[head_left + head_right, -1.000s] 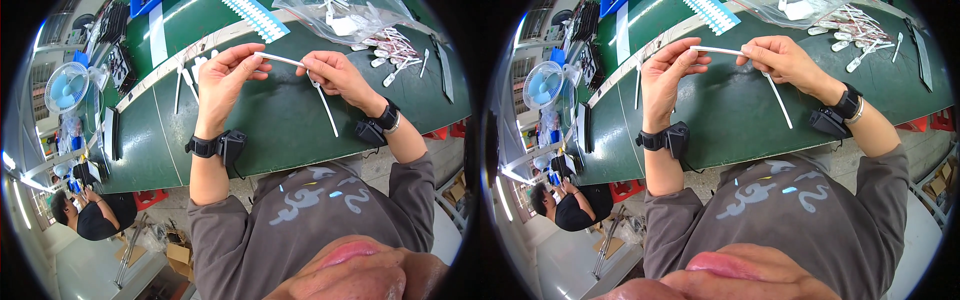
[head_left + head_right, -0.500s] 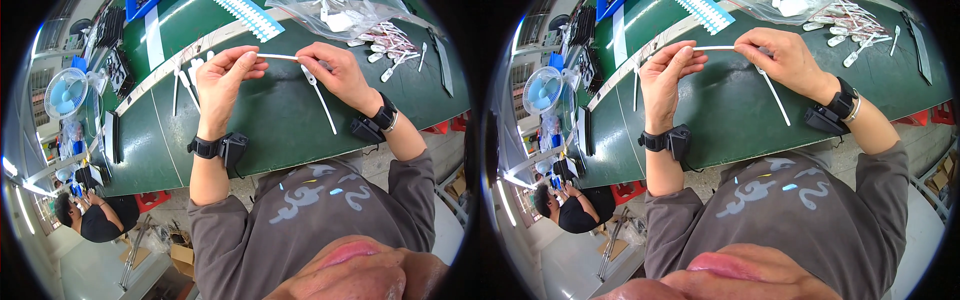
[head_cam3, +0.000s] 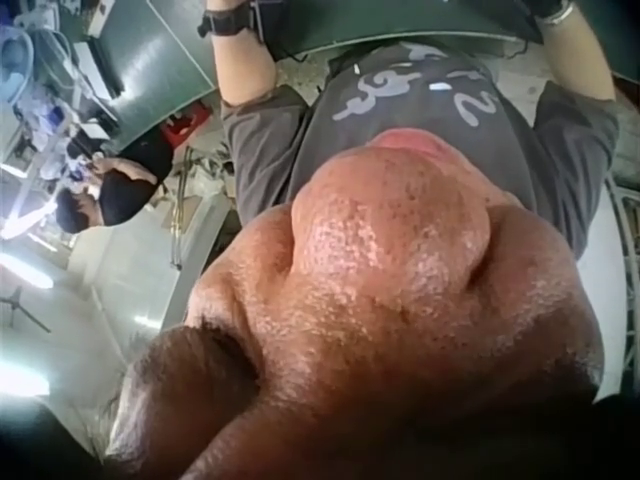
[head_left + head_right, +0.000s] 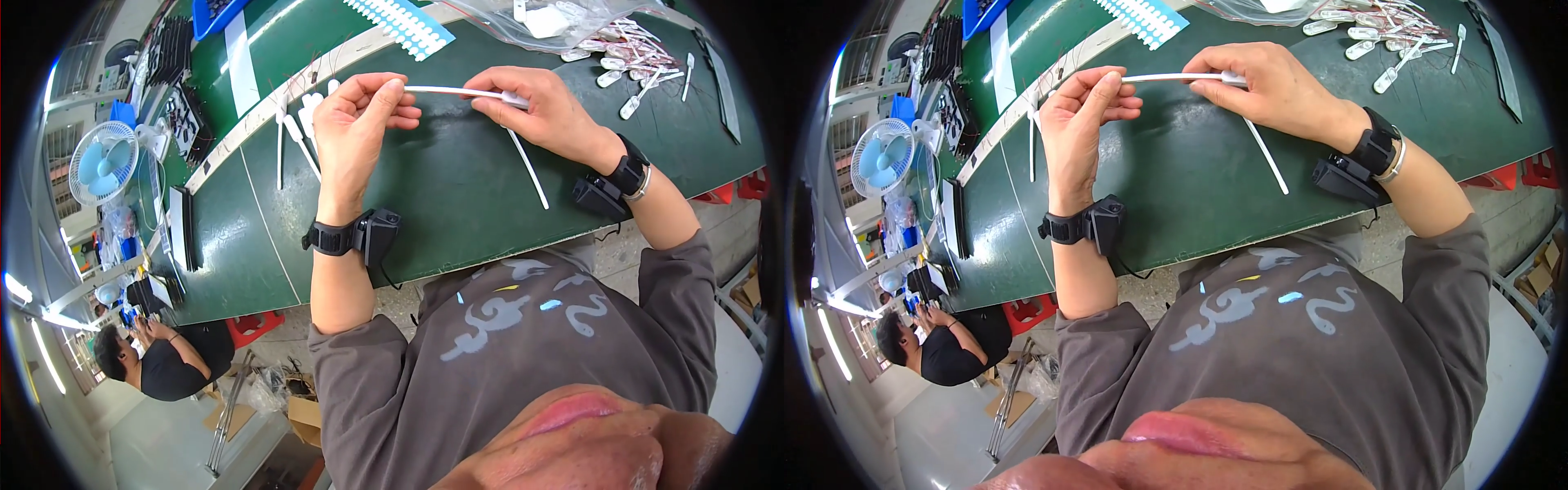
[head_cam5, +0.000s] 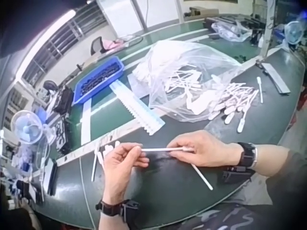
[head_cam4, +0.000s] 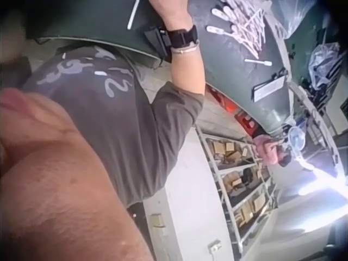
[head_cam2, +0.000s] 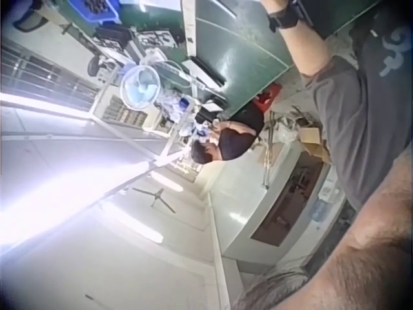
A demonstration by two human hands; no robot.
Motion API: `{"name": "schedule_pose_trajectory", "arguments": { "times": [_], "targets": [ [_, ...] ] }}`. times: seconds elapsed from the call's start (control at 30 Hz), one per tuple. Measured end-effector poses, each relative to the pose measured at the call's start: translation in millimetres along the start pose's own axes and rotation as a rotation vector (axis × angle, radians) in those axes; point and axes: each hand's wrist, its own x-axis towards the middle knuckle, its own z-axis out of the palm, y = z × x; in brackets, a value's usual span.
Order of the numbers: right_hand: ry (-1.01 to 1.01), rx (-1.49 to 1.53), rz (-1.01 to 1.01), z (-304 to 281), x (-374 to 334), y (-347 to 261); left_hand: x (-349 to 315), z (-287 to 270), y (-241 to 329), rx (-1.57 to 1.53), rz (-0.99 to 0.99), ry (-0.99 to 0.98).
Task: The person assembles electronic components by hand, picking up a white plastic casing and a wire, threading the wire through the casing, and pressing the two halves of the casing together. They then repeat the process with a second unit before setting the completed items aside on the green work surface.
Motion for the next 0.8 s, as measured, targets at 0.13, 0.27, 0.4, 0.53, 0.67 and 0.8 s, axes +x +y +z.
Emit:
{"name": "schedule_pose_trajectory", "arguments": {
  "times": [0.13, 0.27, 0.4, 0.53, 0.67, 0.8],
  "targets": [
    [-0.041, -0.046, 0.034, -5.4, -1.2, -1.6, 0.8, 2.9, -3.4, 0.087, 0.087, -0.005],
    [-0.083, 0.123, 0.188, -6.6, -1.8, -5.6, -3.9, 21.9, -1.9, -0.191, 0.039, -0.065],
    [-0.1, 0.239, 0.233, -3.2, -2.9, -7.6, -8.3, 33.8, -16.4, -0.292, -0.122, -0.157],
    [-0.089, 0.225, 0.211, 1.7, -5.9, -4.6, -7.6, 39.2, -25.3, -0.332, -0.107, -0.132],
    [-0.09, 0.155, 0.202, 0.5, -4.6, -7.7, -8.6, 40.5, -23.0, -0.321, -0.12, -0.127],
    [-0.082, 0.146, 0.171, 1.9, -4.5, -6.3, -8.0, 39.2, -25.6, -0.332, -0.127, -0.131]
  ]
}}
